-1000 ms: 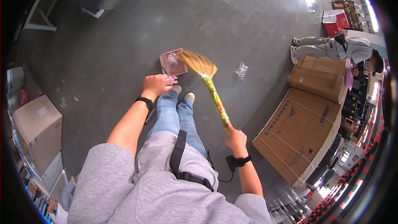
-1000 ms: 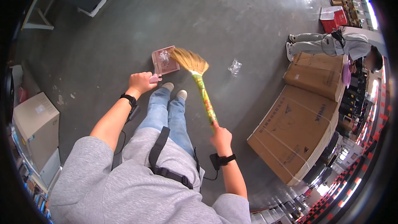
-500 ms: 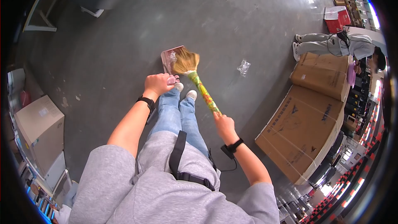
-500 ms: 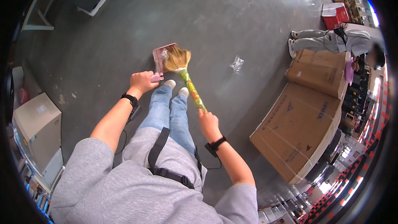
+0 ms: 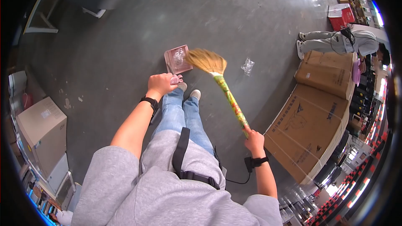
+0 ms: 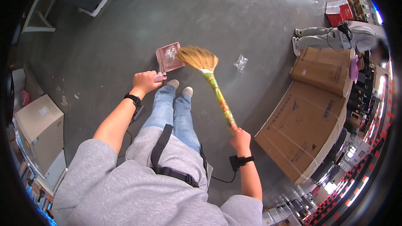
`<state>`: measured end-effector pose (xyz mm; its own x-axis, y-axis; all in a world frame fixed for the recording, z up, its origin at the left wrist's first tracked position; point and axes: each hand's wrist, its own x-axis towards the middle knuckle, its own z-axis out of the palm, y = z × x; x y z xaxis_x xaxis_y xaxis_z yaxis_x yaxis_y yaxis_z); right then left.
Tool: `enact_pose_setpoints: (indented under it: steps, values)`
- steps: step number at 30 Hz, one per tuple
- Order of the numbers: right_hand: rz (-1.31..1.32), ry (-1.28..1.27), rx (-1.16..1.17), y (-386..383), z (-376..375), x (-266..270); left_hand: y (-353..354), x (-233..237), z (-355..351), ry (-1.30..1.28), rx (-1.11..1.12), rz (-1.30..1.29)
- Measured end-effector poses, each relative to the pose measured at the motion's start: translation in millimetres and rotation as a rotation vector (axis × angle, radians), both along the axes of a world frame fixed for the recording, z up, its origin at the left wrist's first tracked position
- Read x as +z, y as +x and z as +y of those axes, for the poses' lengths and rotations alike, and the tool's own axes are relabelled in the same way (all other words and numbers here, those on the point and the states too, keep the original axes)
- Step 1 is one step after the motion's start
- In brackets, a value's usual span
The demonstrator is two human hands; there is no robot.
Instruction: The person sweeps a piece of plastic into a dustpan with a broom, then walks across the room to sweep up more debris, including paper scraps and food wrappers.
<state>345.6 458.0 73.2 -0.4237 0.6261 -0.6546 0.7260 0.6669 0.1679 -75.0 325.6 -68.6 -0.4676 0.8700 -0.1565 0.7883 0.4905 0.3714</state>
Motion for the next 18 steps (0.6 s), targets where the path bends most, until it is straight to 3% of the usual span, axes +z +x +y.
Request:
enact_pose_setpoints:
  steps: [7, 11, 18]
  values:
    - [-0.017, 0.022, -0.026, 9.0, 0.9, 20.4, -8.6, 1.9, 2.0, -0.005, 0.001, 0.009]
    - [0.065, 0.011, 0.104, -2.7, 9.3, -8.6, -10.7, 0.9, 3.6, -0.026, -0.005, 0.001]
    - [0.109, -0.123, 0.378, -88.3, -11.4, -65.8, -1.2, 0.8, 2.3, -0.041, -0.021, 0.002]
